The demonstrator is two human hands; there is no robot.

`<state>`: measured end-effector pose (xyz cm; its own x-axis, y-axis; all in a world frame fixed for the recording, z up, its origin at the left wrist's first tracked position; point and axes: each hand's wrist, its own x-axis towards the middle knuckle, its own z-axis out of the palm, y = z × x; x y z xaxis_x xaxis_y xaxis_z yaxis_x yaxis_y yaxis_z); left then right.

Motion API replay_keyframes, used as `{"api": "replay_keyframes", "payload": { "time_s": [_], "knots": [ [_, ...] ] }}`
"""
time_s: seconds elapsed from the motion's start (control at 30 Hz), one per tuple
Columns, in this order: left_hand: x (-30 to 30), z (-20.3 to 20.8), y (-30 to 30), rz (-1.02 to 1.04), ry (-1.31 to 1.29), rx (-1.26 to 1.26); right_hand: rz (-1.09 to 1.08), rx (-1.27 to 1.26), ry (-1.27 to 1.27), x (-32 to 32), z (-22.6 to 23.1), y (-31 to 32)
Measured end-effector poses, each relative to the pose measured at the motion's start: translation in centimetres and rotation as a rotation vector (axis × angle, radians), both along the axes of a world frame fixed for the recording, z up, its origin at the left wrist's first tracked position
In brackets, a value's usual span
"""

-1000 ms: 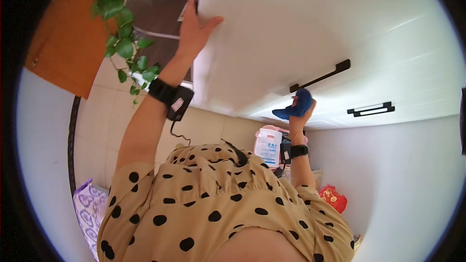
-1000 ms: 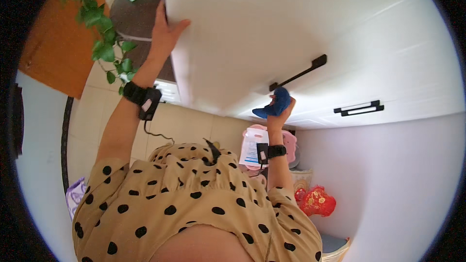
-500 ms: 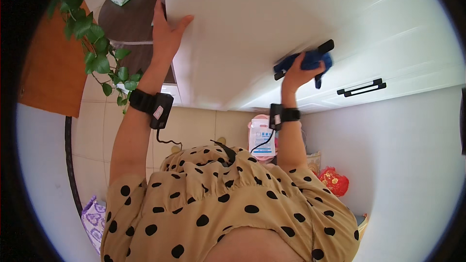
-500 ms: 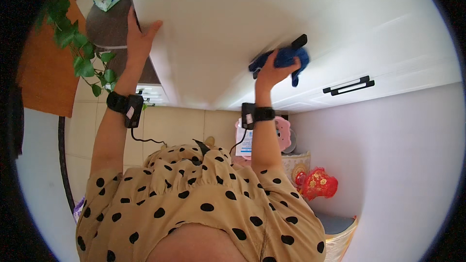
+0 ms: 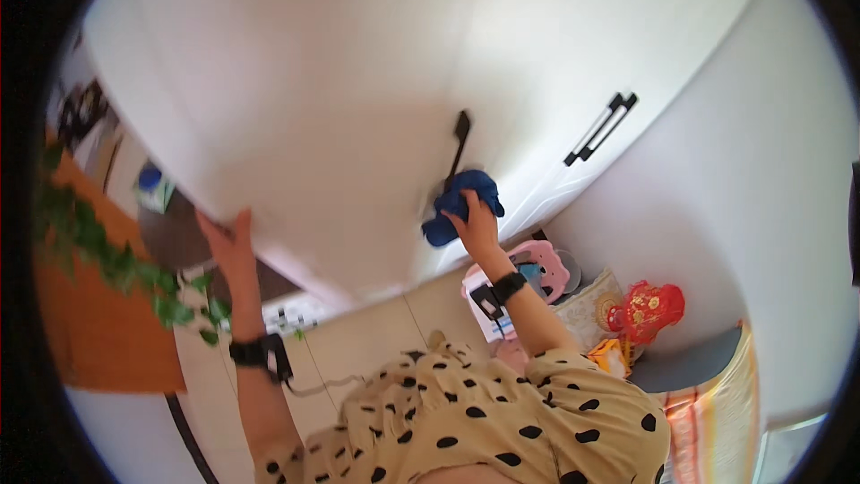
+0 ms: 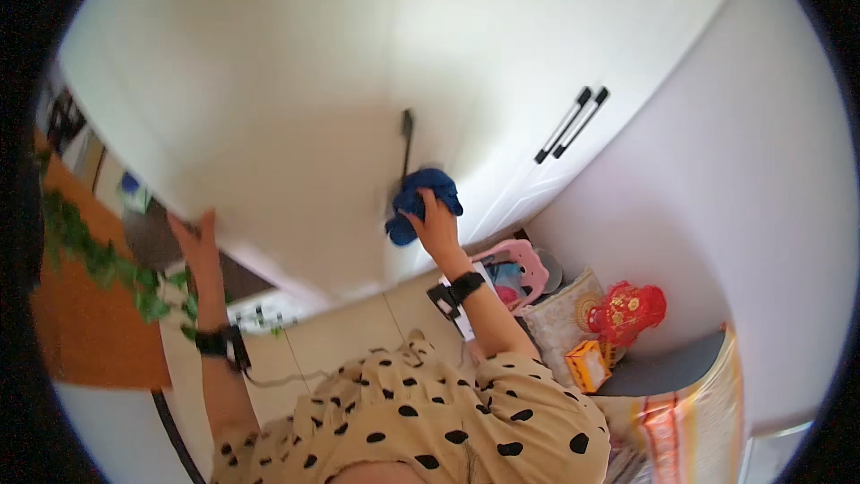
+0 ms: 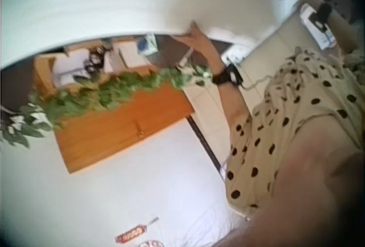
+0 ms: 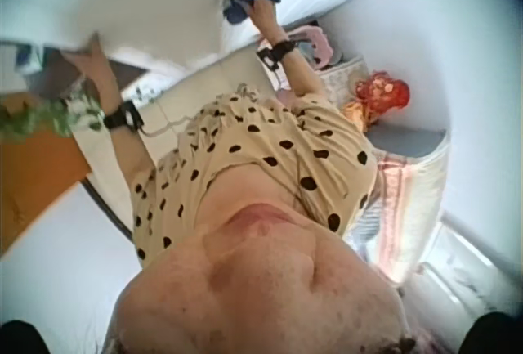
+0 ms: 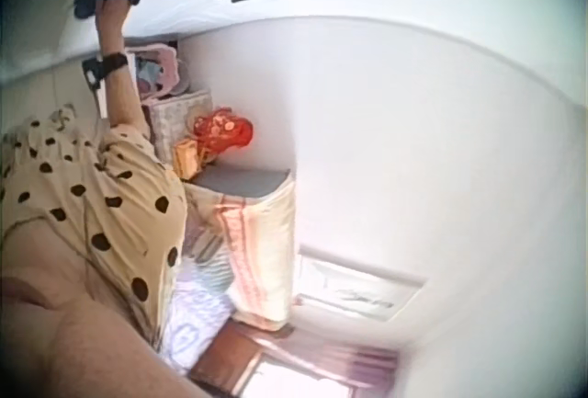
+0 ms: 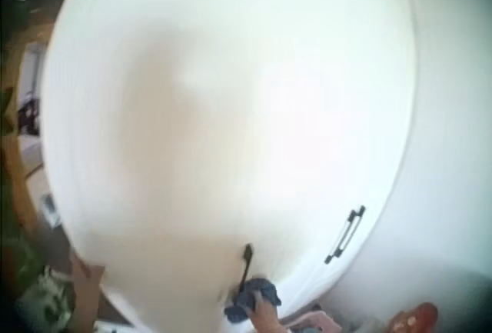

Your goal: Clean and tidy various surfaces in a bedroom including shelves, a wardrobe, a bed, and a window sill.

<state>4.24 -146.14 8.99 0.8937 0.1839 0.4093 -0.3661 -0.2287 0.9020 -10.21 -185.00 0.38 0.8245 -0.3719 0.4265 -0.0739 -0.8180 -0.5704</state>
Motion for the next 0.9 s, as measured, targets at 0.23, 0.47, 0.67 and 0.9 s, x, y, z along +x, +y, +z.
{"api": "replay_keyframes", "payload": {
  "time_s": [0.23,0.47,0.67,0.9],
  "knots": [
    [-1.0,3.5,-4.8,-0.004,0.057,-0.031,-0.313,-0.231,-0.546,2.9,20.3,-18.8],
    [-1.6,-11.4,-7.0,0.134,0.215,-0.097,-0.230,-0.220,-0.851,6.6,13.7,-24.4],
    [0.8,-16.0,-8.9,0.138,0.211,-0.067,-0.669,-0.054,-0.780,4.8,-7.8,-30.8],
    [3.1,-12.7,-5.6,0.277,0.208,0.057,-0.419,0.061,-0.822,4.1,7.3,-30.1]
  ]
}}
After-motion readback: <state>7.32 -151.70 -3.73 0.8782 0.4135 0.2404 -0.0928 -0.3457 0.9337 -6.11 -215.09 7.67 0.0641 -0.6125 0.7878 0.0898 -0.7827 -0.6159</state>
